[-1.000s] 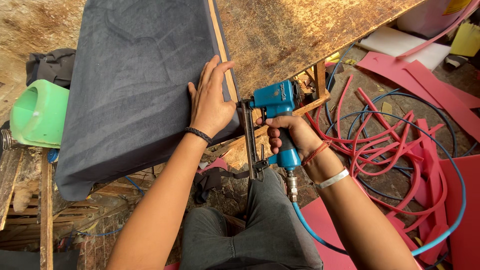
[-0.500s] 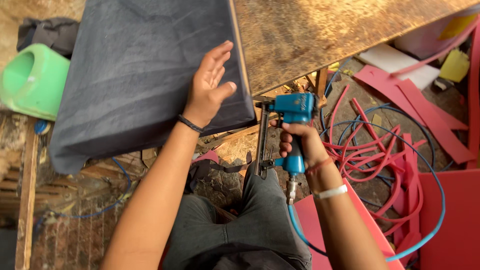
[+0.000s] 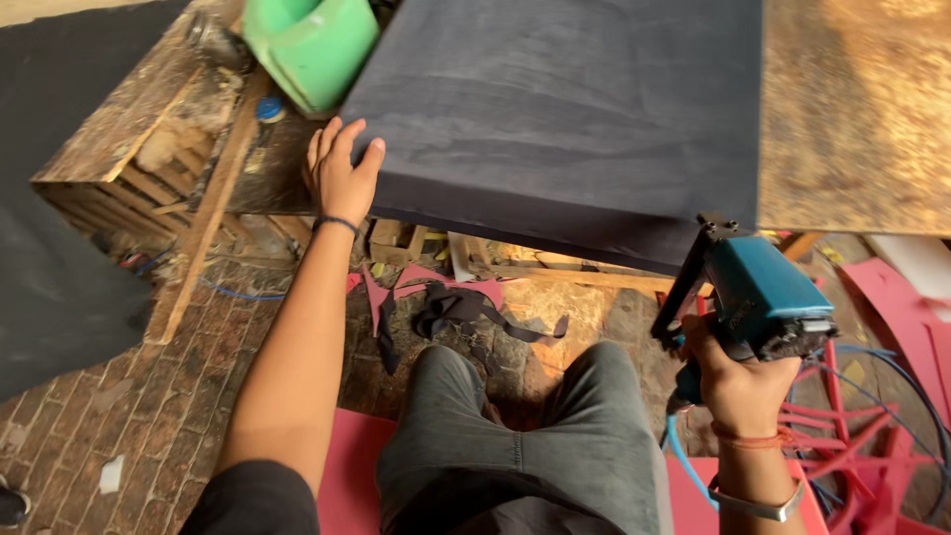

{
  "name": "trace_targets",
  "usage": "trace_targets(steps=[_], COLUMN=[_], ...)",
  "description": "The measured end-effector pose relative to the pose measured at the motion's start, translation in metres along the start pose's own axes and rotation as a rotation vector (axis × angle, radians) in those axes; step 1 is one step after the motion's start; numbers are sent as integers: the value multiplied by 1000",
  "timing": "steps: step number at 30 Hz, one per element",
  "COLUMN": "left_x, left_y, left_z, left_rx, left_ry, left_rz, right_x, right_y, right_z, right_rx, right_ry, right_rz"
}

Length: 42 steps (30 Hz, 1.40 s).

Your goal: The person stretches dark fabric over a foam cushion on a wooden frame and secures it with a pneumatic staple gun, working around the edges. They use shears to trim off excess fabric and continue stapling the remaining sides, pressing the fabric flat as they go.

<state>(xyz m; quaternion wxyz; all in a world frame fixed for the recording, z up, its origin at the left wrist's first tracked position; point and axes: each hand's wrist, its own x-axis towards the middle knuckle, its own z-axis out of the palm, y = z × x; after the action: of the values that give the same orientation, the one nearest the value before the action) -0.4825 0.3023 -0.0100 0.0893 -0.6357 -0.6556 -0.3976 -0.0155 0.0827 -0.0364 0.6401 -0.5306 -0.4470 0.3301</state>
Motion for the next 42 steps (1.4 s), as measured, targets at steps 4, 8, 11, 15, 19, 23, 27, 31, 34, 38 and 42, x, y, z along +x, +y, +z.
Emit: trace_targets(steps=[4, 8, 11, 15, 19, 23, 27, 31, 34, 38, 42], left_x=[28, 18, -16, -109, -182, -199, -210, -218, -211, -204, -186], left_y=[-33, -18, 18, 108, 216, 250, 255, 271, 269, 241, 226], left_z=[-3, -16, -21, -14, 8, 20, 17, 26, 41, 54, 66], left_rx=[-403, -451, -496, -754, -749, -920, -979, -1011, -1024, -1053, -1004], left_ry=[-20, -44, -44, -266, -148, -225, -89, -17, -56, -29, -77], left_rz=[-341, -497, -396, -357, -10, 89, 182, 153, -86, -90, -16], right_x=[12, 26, 61, 105, 80, 53, 50, 54, 52, 48, 43], right_y=[9, 19, 10, -33, -63, -90, -109, -115, -113, -112, -111], right_z=[44, 41, 18, -19, -19, -10, -6, 1, 10, 22, 37], right_rx=[-119, -150, 51, -107, -390, -491, -634, -739, -949, -1163, -1351], right_ry=[-16, 62, 37, 66, 37, -49, -113, -232, -230, -225, -222], right_rz=[-231, -230, -339, -10, -14, -30, 35, 60, -92, -304, -222])
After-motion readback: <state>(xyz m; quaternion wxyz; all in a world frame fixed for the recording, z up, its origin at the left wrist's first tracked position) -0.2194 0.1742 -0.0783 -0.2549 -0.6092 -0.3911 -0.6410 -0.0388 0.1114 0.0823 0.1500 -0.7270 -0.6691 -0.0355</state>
